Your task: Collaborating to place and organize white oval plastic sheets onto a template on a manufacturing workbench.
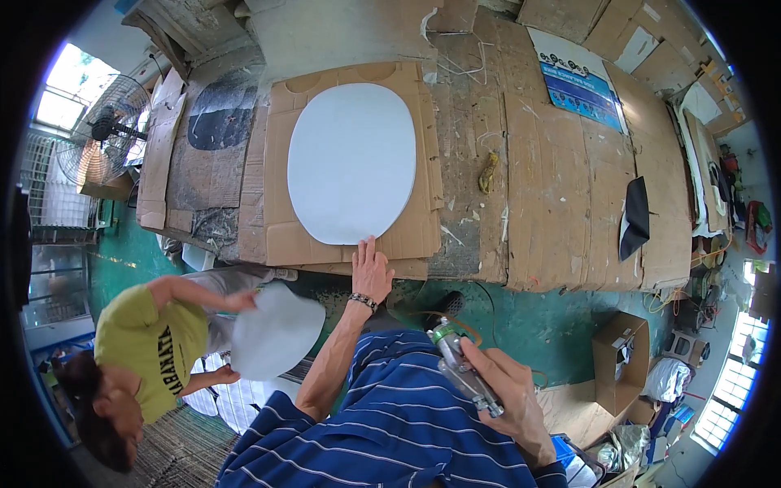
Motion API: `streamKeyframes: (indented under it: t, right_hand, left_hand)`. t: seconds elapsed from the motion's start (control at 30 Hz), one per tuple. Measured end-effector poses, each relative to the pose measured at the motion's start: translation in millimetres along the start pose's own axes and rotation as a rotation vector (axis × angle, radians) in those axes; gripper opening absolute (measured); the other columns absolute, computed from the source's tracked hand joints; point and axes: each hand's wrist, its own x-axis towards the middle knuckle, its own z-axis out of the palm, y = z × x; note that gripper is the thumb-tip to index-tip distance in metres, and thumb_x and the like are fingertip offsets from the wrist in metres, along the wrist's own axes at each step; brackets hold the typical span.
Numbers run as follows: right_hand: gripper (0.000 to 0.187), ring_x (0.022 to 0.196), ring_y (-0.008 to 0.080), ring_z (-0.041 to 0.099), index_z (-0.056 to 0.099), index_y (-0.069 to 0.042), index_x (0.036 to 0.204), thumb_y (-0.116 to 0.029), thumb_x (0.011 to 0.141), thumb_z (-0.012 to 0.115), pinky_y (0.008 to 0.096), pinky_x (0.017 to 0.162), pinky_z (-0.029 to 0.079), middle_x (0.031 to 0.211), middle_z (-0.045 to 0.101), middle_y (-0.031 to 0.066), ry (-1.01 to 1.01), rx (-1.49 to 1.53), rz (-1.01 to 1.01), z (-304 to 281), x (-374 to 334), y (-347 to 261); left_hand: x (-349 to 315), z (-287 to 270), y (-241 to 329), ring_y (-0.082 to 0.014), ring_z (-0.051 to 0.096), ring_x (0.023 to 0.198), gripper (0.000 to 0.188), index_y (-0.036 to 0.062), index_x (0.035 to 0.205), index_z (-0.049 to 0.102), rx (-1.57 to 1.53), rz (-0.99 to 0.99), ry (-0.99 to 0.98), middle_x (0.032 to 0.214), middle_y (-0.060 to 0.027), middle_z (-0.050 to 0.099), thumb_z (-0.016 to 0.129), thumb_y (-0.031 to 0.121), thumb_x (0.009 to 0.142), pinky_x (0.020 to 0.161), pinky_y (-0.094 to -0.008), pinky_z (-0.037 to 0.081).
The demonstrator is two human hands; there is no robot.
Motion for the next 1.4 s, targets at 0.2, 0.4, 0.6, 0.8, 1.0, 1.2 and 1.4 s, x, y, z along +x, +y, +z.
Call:
streamKeyframes:
  t: [0.2,0.4,0.6,0.8,1.0,1.2,1.4]
  right_hand:
    - [0.075,0.074,0.0307,0.065,0.061,0.000,0.145,0.008,0.071,0.072,0.0338,0.068,0.053,0.091,0.066,0.0171,0.014,0.029,-0.043,12.3,23.5,-3.6]
    - [0.060,0.075,0.0201,0.063,0.063,0.003,0.141,0.002,0.083,0.078,0.0290,0.070,0.050,0.093,0.069,0.0154,0.195,0.032,-0.041,7.9,28.0,-4.3]
    - [0.064,0.078,0.0227,0.067,0.063,-0.001,0.144,0.007,0.081,0.076,0.0297,0.071,0.052,0.099,0.071,0.0172,0.292,-0.031,0.002,-9.9,12.7,7.3]
    - [0.056,0.079,0.0233,0.066,0.064,0.006,0.138,-0.003,0.085,0.080,0.0298,0.075,0.051,0.099,0.071,0.0180,0.189,0.020,0.133,-13.1,-8.2,5.8]
    - [0.071,0.072,0.0296,0.064,0.062,0.000,0.143,0.006,0.075,0.080,0.0324,0.069,0.051,0.091,0.067,0.0186,0.017,0.060,0.002,-1.0,7.1,0.8]
    - [0.055,0.079,0.0211,0.065,0.064,0.005,0.140,-0.002,0.086,0.078,0.0307,0.074,0.051,0.098,0.071,0.0167,0.268,0.077,0.031,-1.6,16.1,1.3]
    - [0.055,0.076,0.0208,0.064,0.063,0.006,0.139,-0.005,0.087,0.078,0.0299,0.071,0.050,0.094,0.070,0.0154,0.031,0.046,0.037,-9.5,-4.5,5.3]
  left_hand:
    - [-6.2,5.3,-10.4,-0.0499,0.029,0.152,0.028,0.0035,0.101,0.062,0.013,0.052,0.001,0.172,-0.0241,0.021,0.081,0.014,0.083,0.120,-0.0625,0.032]
    - [-4.5,9.7,-10.6,-0.0481,0.035,0.147,0.026,0.0030,0.095,0.063,0.001,0.049,0.029,0.172,-0.0237,0.021,0.082,0.013,0.081,0.117,-0.0592,0.038]
    - [-4.4,5.9,-8.7,-0.0481,0.037,0.146,0.024,0.0037,0.094,0.062,0.003,0.060,0.046,0.171,-0.0244,0.024,0.081,0.013,0.081,0.117,-0.0579,0.038]
    - [-24.5,-2.2,0.1,-0.0473,0.043,0.144,0.022,0.0040,0.097,0.063,-0.068,0.101,0.026,0.156,-0.0250,0.048,0.078,0.014,0.085,0.116,-0.0548,0.040]
    - [-55.2,7.3,-1.4,-0.0419,0.052,0.135,0.021,0.0055,0.100,0.065,-0.144,0.099,-0.112,0.129,-0.0188,0.063,0.076,0.018,0.087,0.111,-0.0535,0.043]
    - [-52.9,-1.9,0.1,-0.0444,0.052,0.138,0.020,0.0059,0.098,0.064,-0.208,0.054,-0.155,0.137,-0.0231,0.064,0.074,0.019,0.088,0.113,-0.0505,0.043]
    - [-38.5,-4.5,-2.2,-0.0449,0.048,0.142,0.021,0.0050,0.102,0.064,-0.176,0.100,-0.047,0.142,-0.0231,0.060,0.074,0.018,0.089,0.117,-0.0524,0.040]
